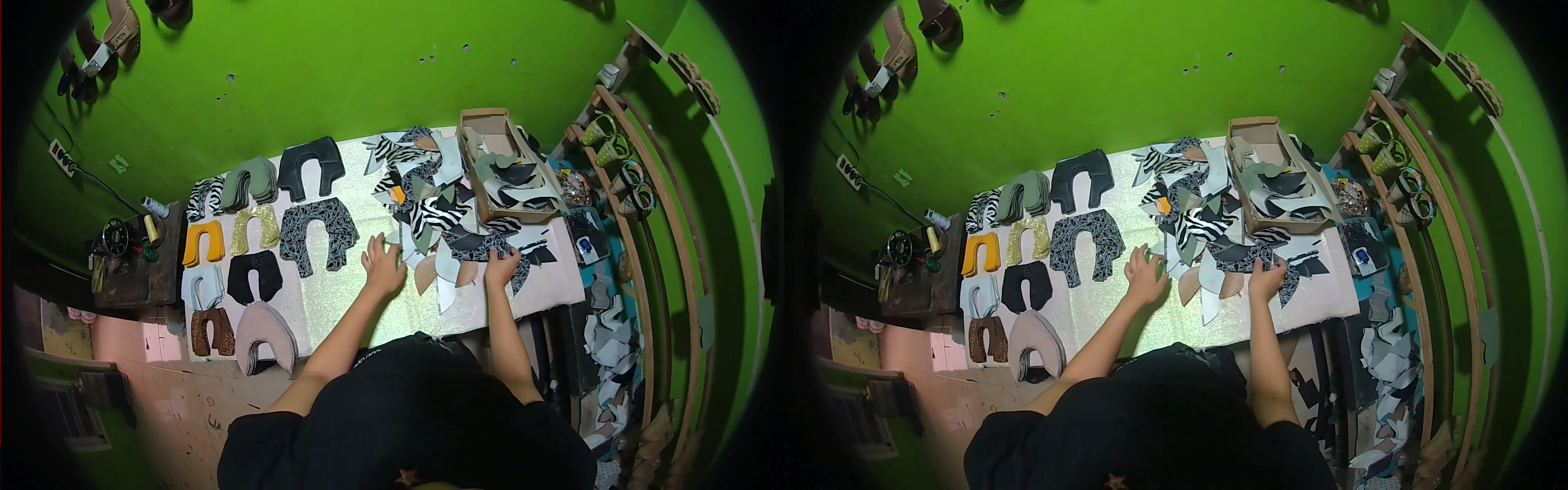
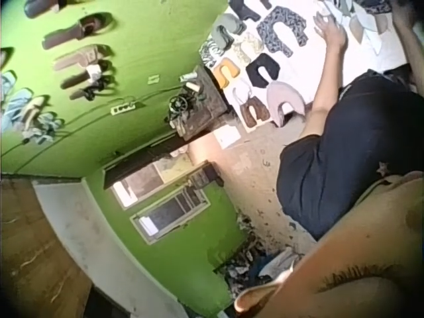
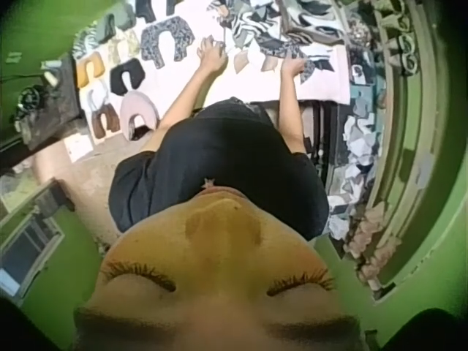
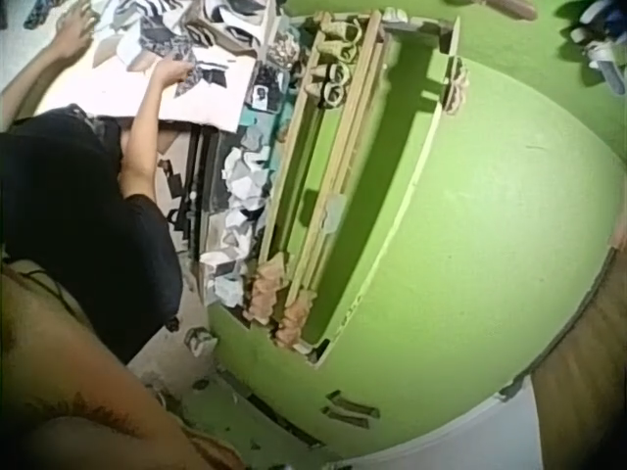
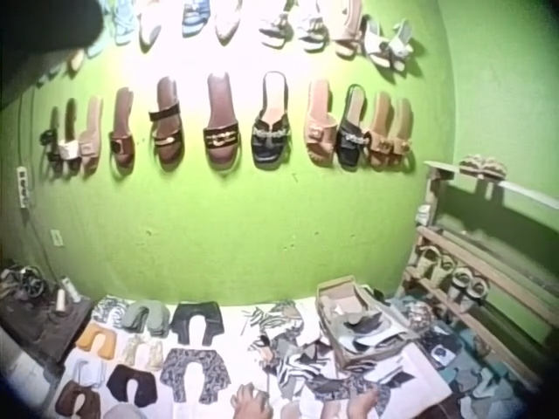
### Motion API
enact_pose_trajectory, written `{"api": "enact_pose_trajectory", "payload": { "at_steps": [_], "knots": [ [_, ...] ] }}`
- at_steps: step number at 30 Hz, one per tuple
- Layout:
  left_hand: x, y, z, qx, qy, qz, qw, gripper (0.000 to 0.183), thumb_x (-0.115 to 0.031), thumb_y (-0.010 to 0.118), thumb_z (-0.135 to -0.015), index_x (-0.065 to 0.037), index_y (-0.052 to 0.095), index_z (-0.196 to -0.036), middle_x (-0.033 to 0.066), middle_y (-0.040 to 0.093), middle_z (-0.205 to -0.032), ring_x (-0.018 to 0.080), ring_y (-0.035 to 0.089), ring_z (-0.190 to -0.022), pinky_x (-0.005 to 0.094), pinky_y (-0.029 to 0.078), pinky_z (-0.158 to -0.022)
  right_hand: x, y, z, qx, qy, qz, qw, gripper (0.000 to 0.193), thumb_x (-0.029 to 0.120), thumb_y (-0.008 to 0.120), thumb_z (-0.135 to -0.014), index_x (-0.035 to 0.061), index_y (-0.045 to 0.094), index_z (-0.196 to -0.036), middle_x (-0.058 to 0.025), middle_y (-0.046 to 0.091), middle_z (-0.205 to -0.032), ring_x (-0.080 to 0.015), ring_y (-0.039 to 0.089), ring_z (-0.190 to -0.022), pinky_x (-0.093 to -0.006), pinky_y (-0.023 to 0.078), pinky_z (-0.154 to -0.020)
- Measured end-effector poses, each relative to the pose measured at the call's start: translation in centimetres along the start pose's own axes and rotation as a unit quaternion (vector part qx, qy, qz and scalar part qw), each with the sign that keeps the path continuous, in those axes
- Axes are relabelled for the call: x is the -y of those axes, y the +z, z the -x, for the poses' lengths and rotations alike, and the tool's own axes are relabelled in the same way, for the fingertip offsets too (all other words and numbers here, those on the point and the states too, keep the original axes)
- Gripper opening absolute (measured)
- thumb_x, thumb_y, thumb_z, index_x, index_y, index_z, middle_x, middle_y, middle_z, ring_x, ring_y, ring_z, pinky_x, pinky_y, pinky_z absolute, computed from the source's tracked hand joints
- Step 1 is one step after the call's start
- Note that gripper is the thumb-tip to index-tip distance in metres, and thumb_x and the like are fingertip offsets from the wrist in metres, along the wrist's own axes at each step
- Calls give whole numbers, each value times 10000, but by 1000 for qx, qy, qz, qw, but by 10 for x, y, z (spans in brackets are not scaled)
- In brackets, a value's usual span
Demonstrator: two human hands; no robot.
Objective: Organizing and sorting various patterned fabric shoe upper components on a work table.
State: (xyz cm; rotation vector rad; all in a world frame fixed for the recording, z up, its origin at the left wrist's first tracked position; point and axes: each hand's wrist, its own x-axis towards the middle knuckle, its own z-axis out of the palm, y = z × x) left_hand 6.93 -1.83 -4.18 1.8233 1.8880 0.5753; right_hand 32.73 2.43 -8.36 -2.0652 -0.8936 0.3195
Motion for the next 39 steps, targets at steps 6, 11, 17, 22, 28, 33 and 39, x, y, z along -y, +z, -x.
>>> {"api": "enact_pose_trajectory", "payload": {
  "at_steps": [6, 11, 17, 22, 28, 33, 39],
  "knots": [
    [-12, 13, -4, 29, 27, 0, 999, 407, -222, 605, -716, -94, 528, -1095, 225, 256, -1321, 382, 160, -1265, 523, 148, -995, -21, 1, -33, 105, 37, -225, 968, 296, 123, 649, -762, -58, 542, -971, -35, 542, -724, -79, 479, -631, -204, 385, -567],
    [-9, 24, -13, 17, 37, 20, 999, 382, -244, 618, -714, -143, 545, -1075, 191, 321, -1266, 361, 251, -1206, 481, 228, -963, 11, -29, -46, 32, -26, -362, 931, 221, 97, 572, -826, -50, 501, -975, -41, 534, -819, -83, 478, -721, -199, 387, -648],
    [-18, 26, -25, 16, 84, 120, 989, 427, -240, 619, -713, -109, 519, -1107, 168, 397, -1220, 348, 318, -1159, 425, 285, -953, 77, -77, -32, 53, -103, -399, 910, 167, 85, 536, -856, -33, 498, -966, -34, 536, -831, -76, 480, -746, -212, 401, -679],
    [-61, -13, -31, -59, 191, 220, 955, 532, -271, 659, -688, -80, 470, -1147, 158, 417, -1219, 334, 351, -1152, 407, 277, -973, 108, -84, -11, 285, -263, -248, 888, 185, 141, 555, -838, 2, 540, -959, -77, 581, -791, -118, 521, -733, -252, 420, -671],
    [-63, -44, -32, 0, 251, 233, 940, 508, -338, 731, -627, -63, 569, -1023, 106, 561, -1051, 275, 471, -1064, 399, 311, -934, 143, -62, 15, 491, -331, -122, 797, 195, 165, 519, -834, 23, 530, -967, -189, 575, -765, -304, 558, -688, -329, 424, -653],
    [-55, -69, -19, 1, 157, 125, 980, 448, -386, 745, -612, -57, 631, -894, 96, 606, -889, 257, 531, -913, 378, 320, -901, 156, -44, 17, 523, -329, -79, 783, 189, 164, 521, -834, 22, 538, -957, -182, 580, -749, -291, 564, -674, -324, 429, -643],
    [-33, -78, -23, 103, 99, 312, 939, 349, -241, 743, -654, -22, 592, -879, 49, 587, -803, 131, 527, -749, 274, 415, -723, 167, -17, 18, 586, -250, -191, 747, 183, 79, 572, -800, 5, 544, -965, -74, 608, -837, -122, 562, -704, -254, 441, -640]
  ]
}}
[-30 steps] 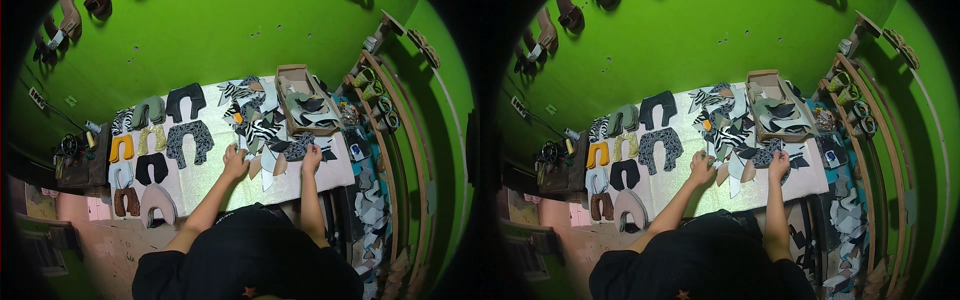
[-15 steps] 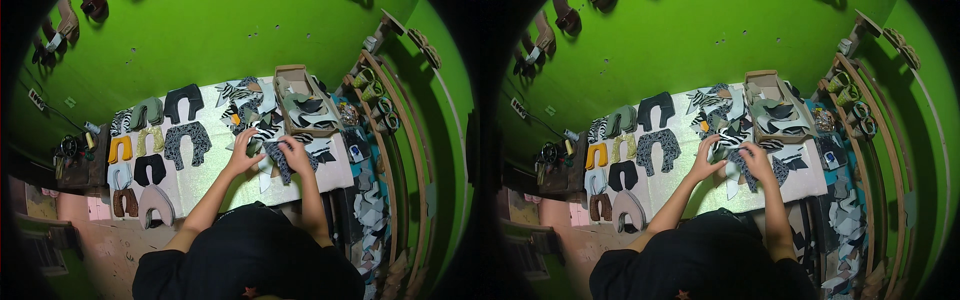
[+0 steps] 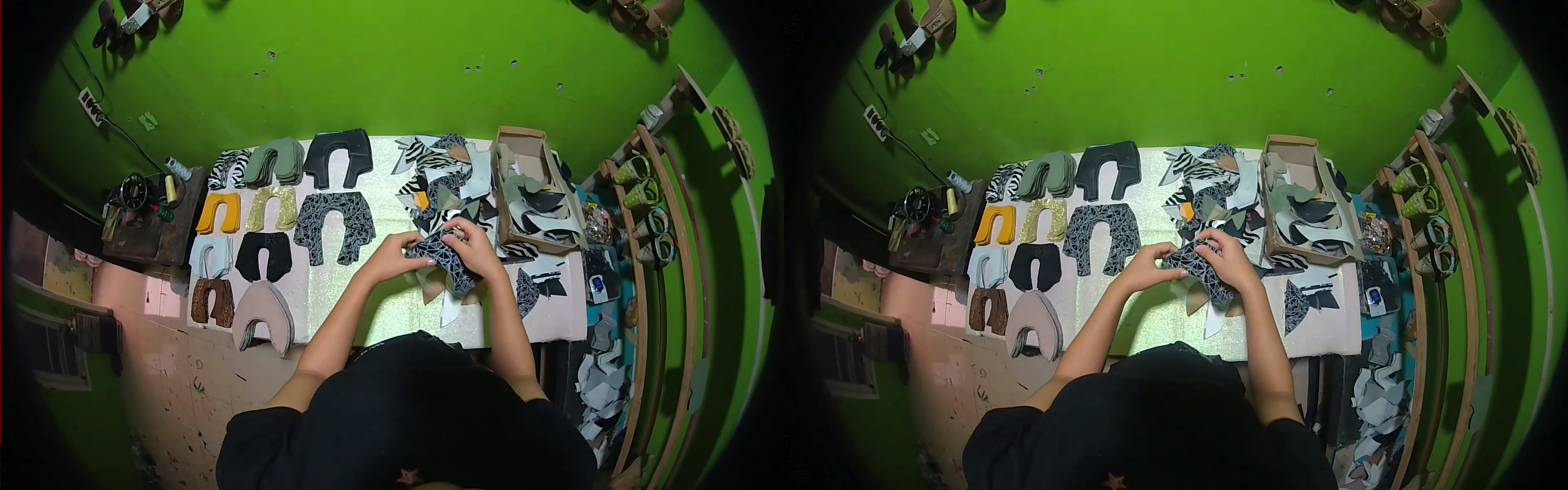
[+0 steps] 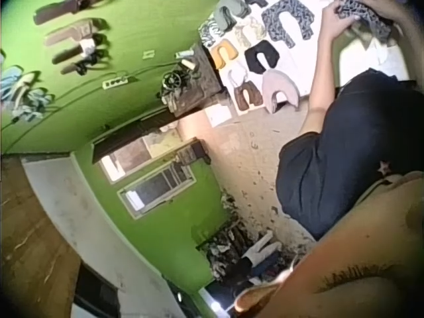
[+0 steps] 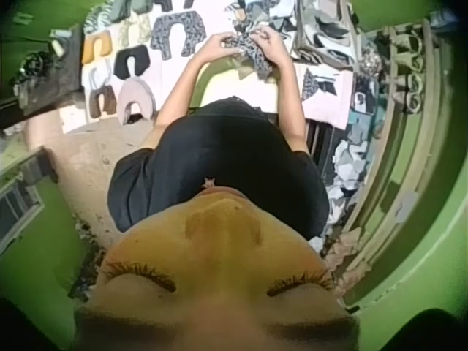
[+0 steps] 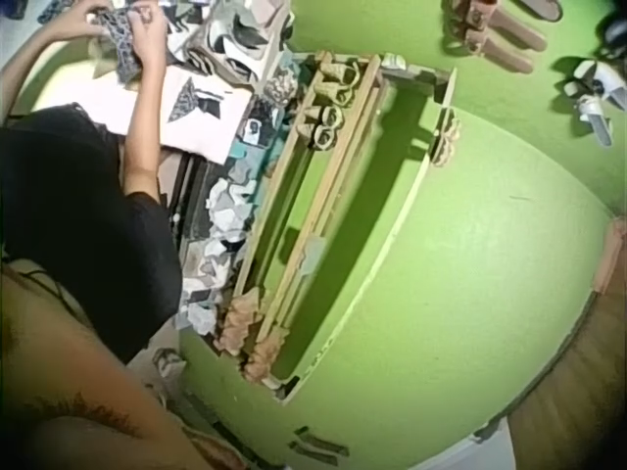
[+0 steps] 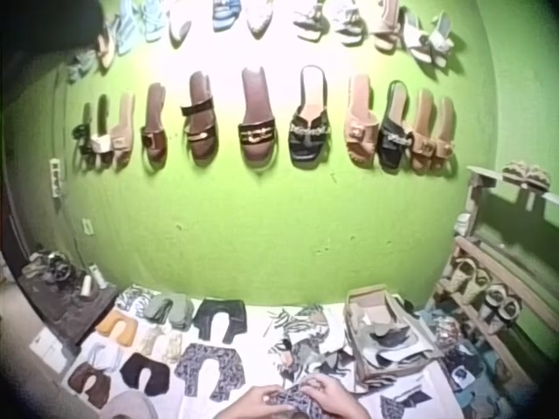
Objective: Organizing and sorting various patterned fabric shoe upper components on a work table.
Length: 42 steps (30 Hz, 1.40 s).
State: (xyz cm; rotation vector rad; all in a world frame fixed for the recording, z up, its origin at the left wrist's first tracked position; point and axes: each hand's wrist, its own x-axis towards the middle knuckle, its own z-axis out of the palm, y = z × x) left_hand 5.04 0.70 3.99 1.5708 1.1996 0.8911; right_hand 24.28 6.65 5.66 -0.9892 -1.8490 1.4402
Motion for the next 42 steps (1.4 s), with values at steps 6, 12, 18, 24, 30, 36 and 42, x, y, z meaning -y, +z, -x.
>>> {"api": "enact_pose_trajectory", "payload": {
  "at_steps": [6, 12, 18, 24, 30, 36, 42],
  "knots": [
    [4, -14, 4, -78, -46, 105, 990, 241, -170, 669, -751, -23, 533, -886, 19, 574, -750, 92, 520, -695, 241, 419, -655, 0, -12, -4, 32, 91, 7, 995, 362, 134, 673, -733, 13, 539, -1046, -68, 588, -849, -105, 544, -723, -246, 450, -656],
    [59, -5, 10, -68, -131, -131, 980, 356, -305, 625, -772, 4, 562, -937, 126, 585, -738, 214, 552, -672, 310, 442, -683, -67, -11, 20, 107, 306, 91, 942, 212, 157, 620, -773, -22, 587, -881, -44, 575, -659, -123, 502, -516, -273, 408, -487],
    [62, 23, 11, -28, -275, -381, 882, 465, -299, 623, -754, -42, 498, -1121, 181, 517, -1080, 325, 490, -1007, 425, 406, -836, -100, -25, 44, -293, 108, 347, 884, 523, 215, 682, -650, 107, 507, -1131, -160, 471, -1083, -339, 463, -972, -387, 391, -861],
    [61, 44, -16, -41, -152, -327, 932, 507, -290, 626, -738, -68, 469, -1165, 184, 406, -1217, 338, 364, -1142, 469, 338, -905, -95, -6, 36, -224, 201, 440, 846, 816, 309, 771, -556, 215, 392, -1272, -146, 333, -1273, -354, 376, -1076, -452, 364, -883],
    [59, 76, -50, -23, -50, -324, 944, 580, -279, 666, -697, -128, 432, -1205, 215, 297, -1306, 372, 267, -1226, 470, 285, -970, -123, -15, 42, -247, 142, 430, 857, 546, 211, 738, -624, 158, 520, -1122, -116, 436, -1119, -325, 428, -1000, -407, 419, -810],
    [44, 86, -77, -42, 24, -349, 936, 789, -270, 745, -630, -235, 331, -1301, 183, 242, -1360, 381, 236, -1252, 486, 258, -988, -124, -21, 79, -260, 20, 406, 876, 289, 113, 671, -677, 100, 611, -960, -80, 520, -875, -267, 508, -866, -355, 431, -756],
    [60, 88, -88, -6, 36, -393, 919, 640, -205, 739, -608, -232, 467, -1187, 85, 381, -1290, 300, 332, -1211, 457, 304, -958, -118, -36, 116, -298, -41, 335, 893, 252, 54, 650, -688, 61, 613, -938, -107, 524, -817, -283, 521, -794, -357, 425, -701]
  ]
}}
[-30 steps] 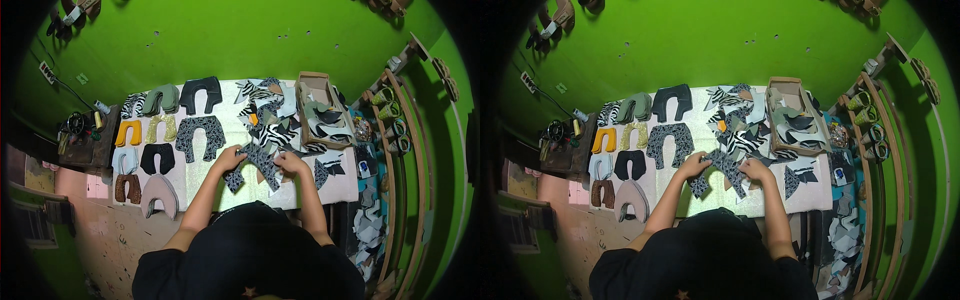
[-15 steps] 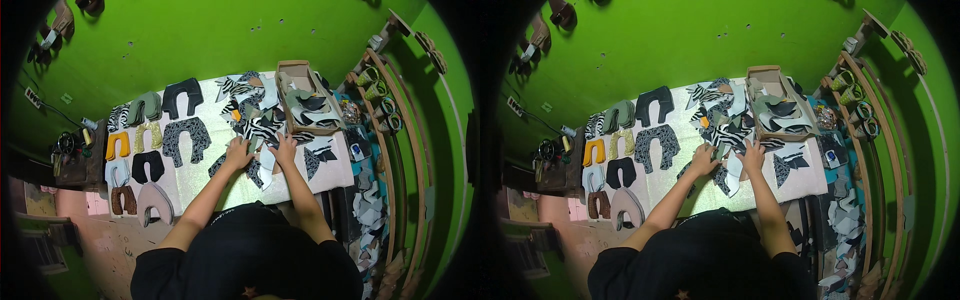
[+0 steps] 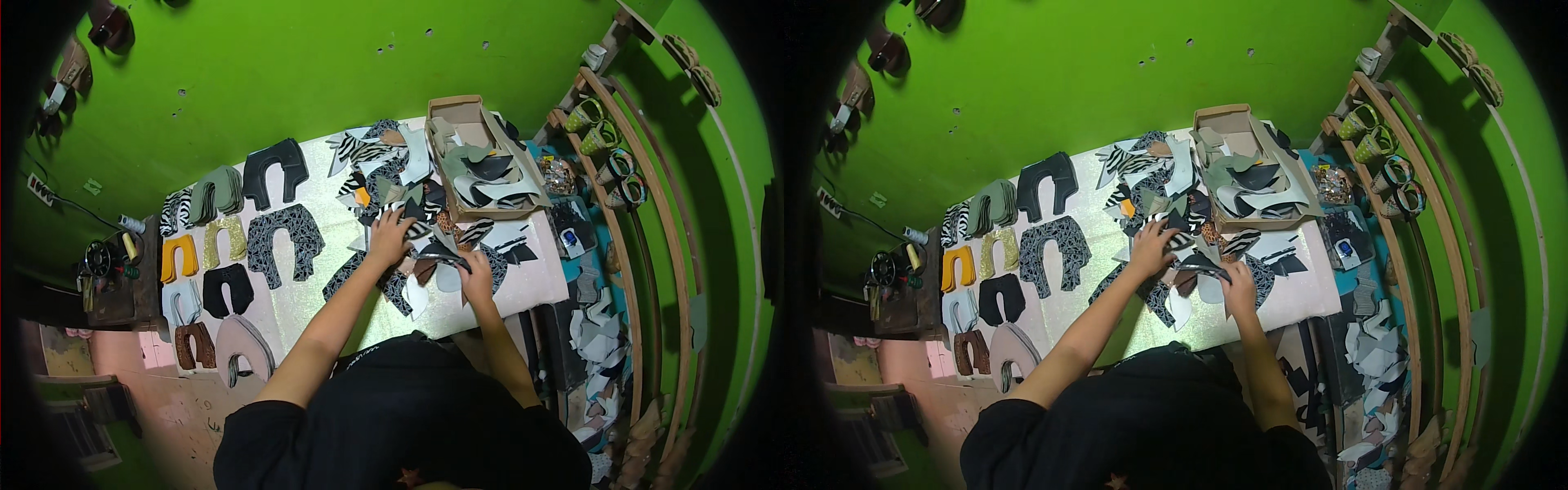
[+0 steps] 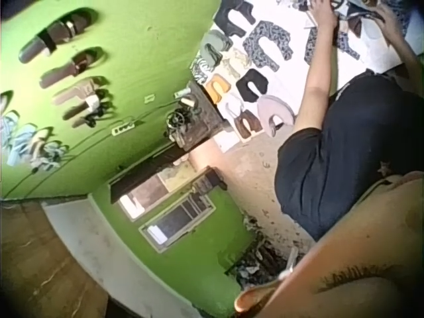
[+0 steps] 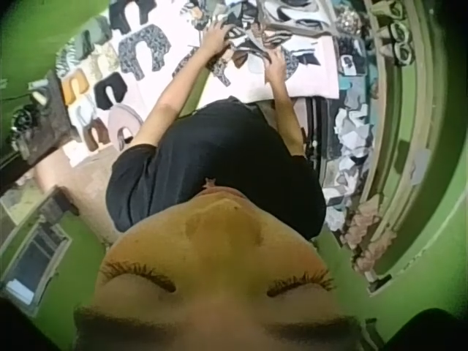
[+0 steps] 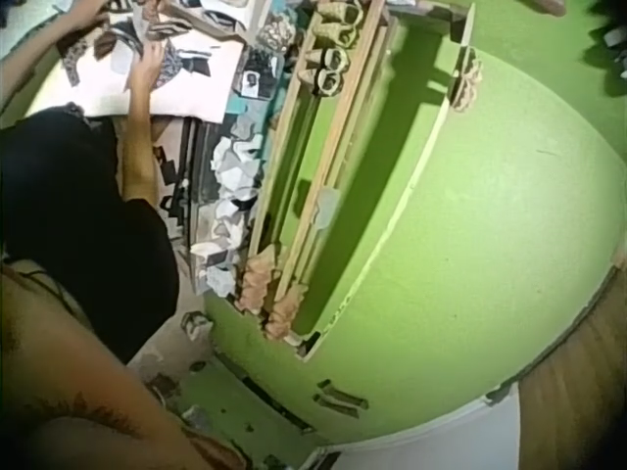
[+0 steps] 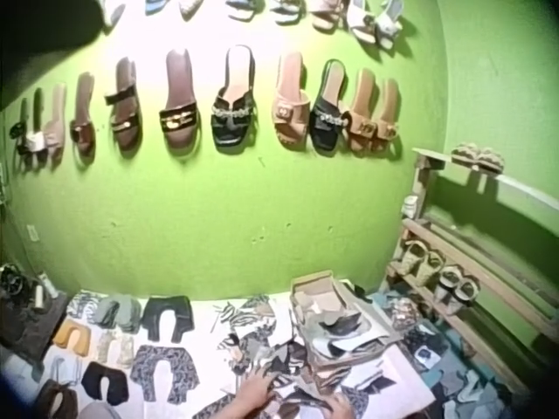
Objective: Organizing and sorting various patterned fabric shoe upper components on a work table.
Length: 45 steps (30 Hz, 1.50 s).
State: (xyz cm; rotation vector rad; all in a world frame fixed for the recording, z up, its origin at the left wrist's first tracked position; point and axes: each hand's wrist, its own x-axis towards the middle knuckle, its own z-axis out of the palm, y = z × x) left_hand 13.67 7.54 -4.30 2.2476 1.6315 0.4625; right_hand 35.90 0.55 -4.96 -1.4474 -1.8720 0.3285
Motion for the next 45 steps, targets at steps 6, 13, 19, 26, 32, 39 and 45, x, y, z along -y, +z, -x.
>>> {"api": "enact_pose_trajectory", "payload": {
  "at_steps": [6, 13, 19, 26, 32, 39, 45],
  "knots": [
    [27, 6, -6, -129, -23, 43, 990, 178, -36, 556, -698, -114, 618, -845, 59, 557, -906, 262, 512, -906, 378, 398, -775, -12, -27, -10, -118, 64, -107, 985, 198, -8, 594, -727, -27, 576, -923, -141, 531, -785, -269, 539, -703, -311, 423, -638],
    [-6, -22, -19, -12, -28, 98, 995, 494, -168, 613, -586, -159, 542, -1074, 101, 456, -1124, 300, 374, -1095, 454, 259, -931, -1, -58, -56, -137, 116, -246, 952, 193, 44, 583, -781, -42, 562, -952, -73, 550, -809, -130, 529, -693, -252, 441, -625],
    [-52, -39, -64, -149, 79, 228, 959, 378, -123, 520, -692, -113, 504, -1069, 108, 443, -1131, 301, 368, -1094, 409, 283, -908, 3, -49, -40, 73, 43, -57, 995, 340, 92, 685, -655, 61, 605, -984, -115, 535, -902, -281, 515, -853, -340, 418, -774],
    [-89, -23, -100, -14, 169, 217, 961, 242, -198, 529, -731, -92, 572, -944, 101, 573, -941, 261, 513, -958, 415, 296, -852, -8, -43, -24, 199, 34, -9, 979, 452, 258, 735, -601, 121, 607, -1012, -62, 496, -1047, -269, 412, -1024, -399, 336, -865],
    [-102, 11, -88, -80, 183, 56, 978, 182, -109, 573, -721, -130, 609, -898, 45, 580, -835, 196, 537, -886, 493, 258, -951, -55, -91, -107, -82, 61, 118, 988, 355, 77, 545, -675, 111, 574, -1027, -110, 478, -1035, -308, 422, -991, -426, 303, -882],
    [-93, 15, -84, -42, 153, 138, 978, 167, -32, 549, -718, -124, 623, -836, 39, 580, -791, 204, 549, -897, 459, 207, -1016, -63, -86, -195, 259, 7, 231, 938, 977, 173, 823, -394, 278, 403, -1269, -123, 213, -1388, -389, 119, -1293, -591, 83, -1005],
    [-95, 15, -79, -39, 129, 169, 976, 172, -32, 575, -716, -113, 621, -860, 21, 560, -893, 200, 523, -956, 471, 198, -1030, -86, -57, -231, 349, -106, 255, 895, 634, 231, 793, -512, 244, 580, -1109, -12, 568, -1091, -282, 251, -1280, -615, 85, -1000]
  ]
}}
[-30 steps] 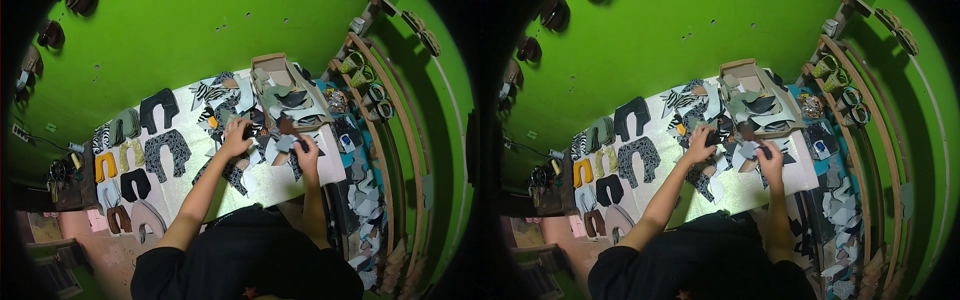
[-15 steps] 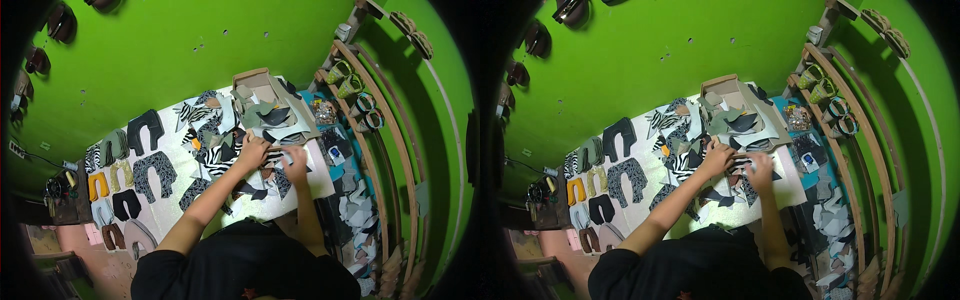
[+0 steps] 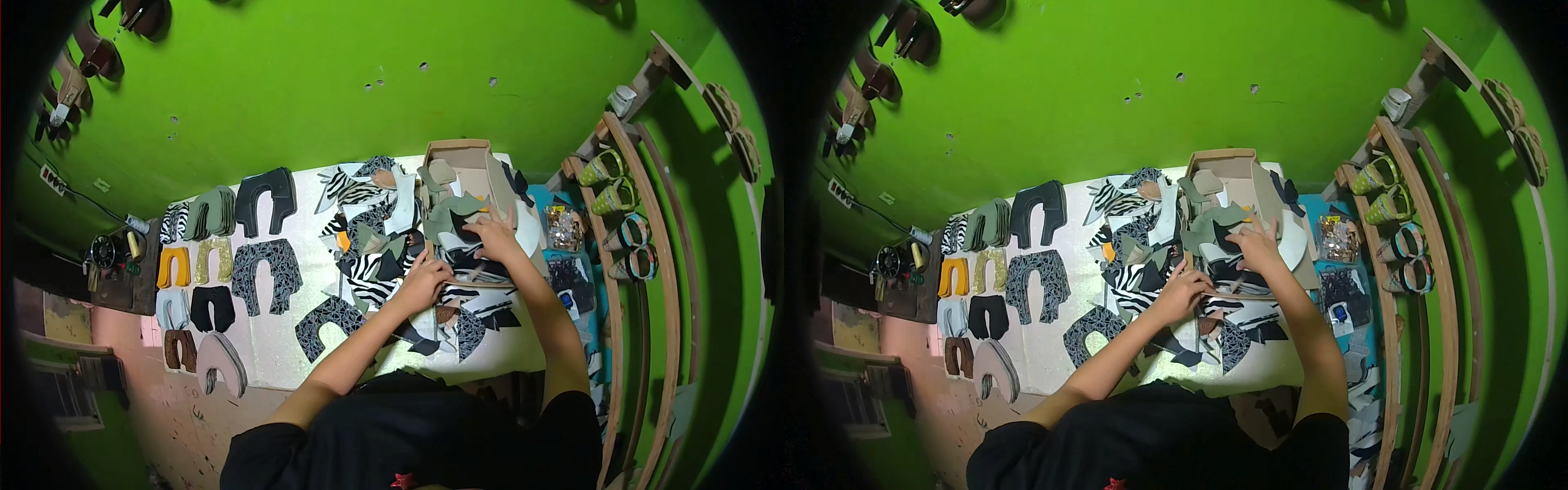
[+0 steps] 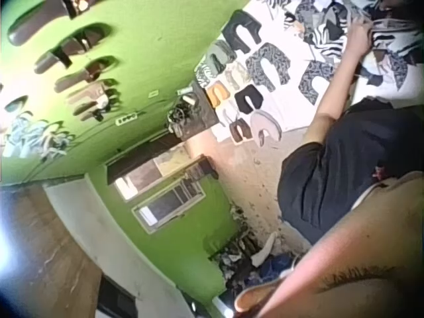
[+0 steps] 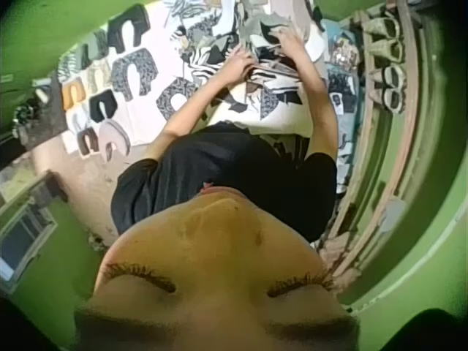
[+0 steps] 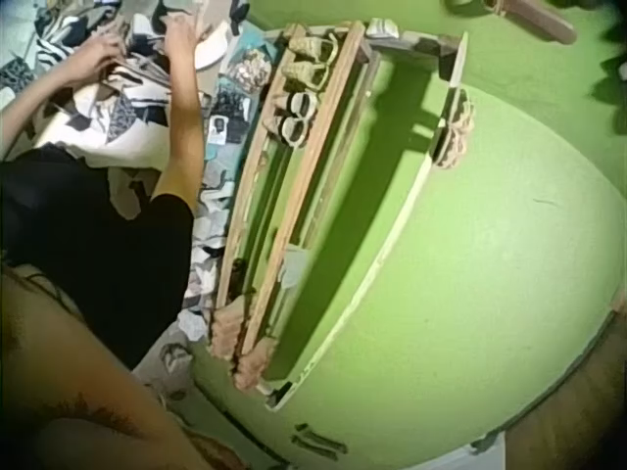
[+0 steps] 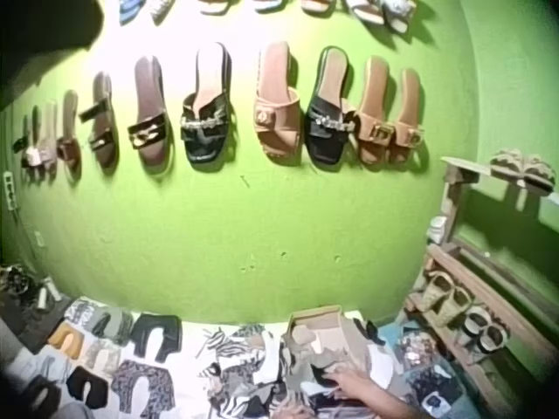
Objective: Organizing and sorting various patterned fabric shoe upper components on a work table.
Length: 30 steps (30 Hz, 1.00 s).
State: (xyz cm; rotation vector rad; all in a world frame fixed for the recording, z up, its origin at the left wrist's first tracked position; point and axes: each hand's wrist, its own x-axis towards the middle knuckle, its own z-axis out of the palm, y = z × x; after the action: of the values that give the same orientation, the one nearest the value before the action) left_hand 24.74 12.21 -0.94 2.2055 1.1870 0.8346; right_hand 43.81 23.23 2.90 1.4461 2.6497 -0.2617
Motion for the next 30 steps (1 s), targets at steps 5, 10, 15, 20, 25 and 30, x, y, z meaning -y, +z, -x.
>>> {"api": "enact_pose_trajectory", "payload": {
  "at_steps": [5, 10, 15, 20, 25, 30],
  "knots": [
    [-3, -8, 0, 1, -4, 3, 1000, 165, -148, 596, -726, -113, 623, -885, 33, 550, -925, 204, 499, -1001, 473, 198, -1028, -11, 9, -24, -13, -35, 25, 999, 290, 226, 682, -674, 159, 637, -953, -92, 624, -874, -254, 572, -944, -574, 245, -963],
    [-8, -19, -6, 16, -11, 12, 1000, 193, -196, 587, -753, -117, 626, -925, 41, 547, -978, 222, 498, -1015, 461, 212, -1009, -19, -13, -48, -177, 78, -103, 976, 245, 223, 653, -708, 52, 625, -882, -195, 608, -747, -367, 595, -716, -449, 476, -673],
    [4, -34, -28, -105, -16, -16, 994, 155, -126, 576, -743, -75, 605, -887, 105, 512, -1043, 290, 454, -1022, 393, 344, -886, -38, -34, -71, -230, 210, -149, 938, 299, 252, 640, -734, 21, 609, -921, -247, 600, -780, -410, 581, -749, -457, 470, -676],
    [31, -54, -54, -162, -59, -77, 982, 185, -100, 588, -719, -93, 594, -903, 103, 492, -1073, 295, 428, -1063, 404, 335, -892, -33, -41, -86, -294, 212, -170, 917, 312, 186, 633, -736, -29, 582, -956, -258, 591, -850, -405, 571, -815, -430, 466, -726],
    [59, -50, -85, -199, -105, -31, 974, 338, -84, 597, -694, -50, 556, -1028, 134, 459, -1176, 323, 413, -1112, 405, 339, -929, -12, -15, -94, -165, 154, -167, 960, 620, 46, 613, -680, 28, 365, -1249, -249, 476, -1139, -399, 498, -1007, -419, 422, -851],
    [77, -38, -88, -148, -116, -46, 981, 425, -37, 564, -706, -46, 501, -1126, 144, 402, -1286, 335, 403, -1159, 382, 340, -958, 13, -6, -103, -52, 51, -199, 977, 1042, 182, 750, -554, 210, 113, -1377, -220, 209, -1363, -486, 285, -1196, -578, 303, -942]
  ]
}}
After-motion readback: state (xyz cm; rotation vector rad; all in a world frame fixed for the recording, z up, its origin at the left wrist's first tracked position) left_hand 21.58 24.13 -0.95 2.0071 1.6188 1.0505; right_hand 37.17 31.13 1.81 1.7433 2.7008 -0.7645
